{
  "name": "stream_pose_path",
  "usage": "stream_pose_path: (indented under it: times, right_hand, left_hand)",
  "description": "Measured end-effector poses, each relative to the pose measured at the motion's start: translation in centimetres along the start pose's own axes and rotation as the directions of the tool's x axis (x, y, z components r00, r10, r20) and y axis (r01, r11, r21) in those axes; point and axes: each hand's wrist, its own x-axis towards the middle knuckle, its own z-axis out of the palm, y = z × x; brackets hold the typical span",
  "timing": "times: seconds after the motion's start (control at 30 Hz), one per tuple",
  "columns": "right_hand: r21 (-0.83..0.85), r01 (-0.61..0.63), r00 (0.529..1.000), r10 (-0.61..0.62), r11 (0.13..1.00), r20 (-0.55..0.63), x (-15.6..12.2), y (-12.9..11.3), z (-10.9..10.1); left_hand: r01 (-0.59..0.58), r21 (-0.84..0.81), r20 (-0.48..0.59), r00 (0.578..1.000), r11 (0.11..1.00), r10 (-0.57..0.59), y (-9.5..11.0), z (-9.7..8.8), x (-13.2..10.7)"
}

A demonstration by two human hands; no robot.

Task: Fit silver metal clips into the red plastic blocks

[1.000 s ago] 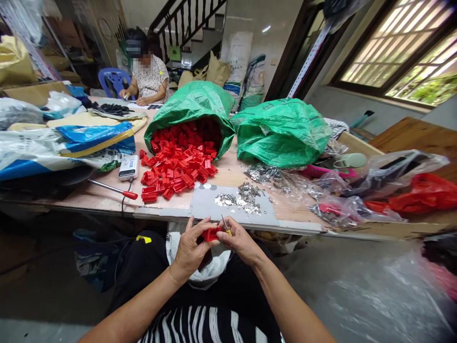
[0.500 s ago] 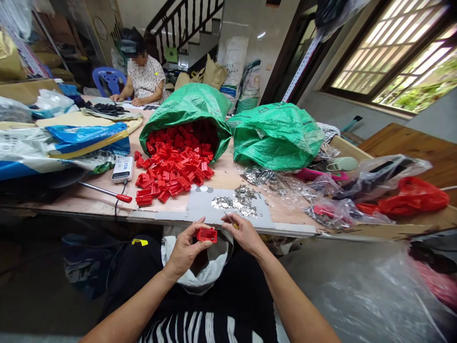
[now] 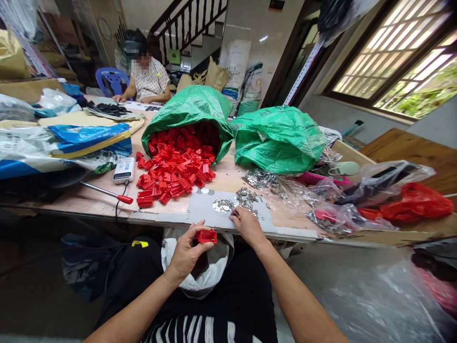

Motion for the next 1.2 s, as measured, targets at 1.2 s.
stream_pose_path:
  times: [1.2]
  right_hand:
    - [0.789,-0.088,0.987,-0.052,0.608,0.151,-3.9,-4.8,0.7]
  left_hand:
    - [0.003,-0.127,0.039,0.999,0.992,0.002,1.8,0.4,1.0]
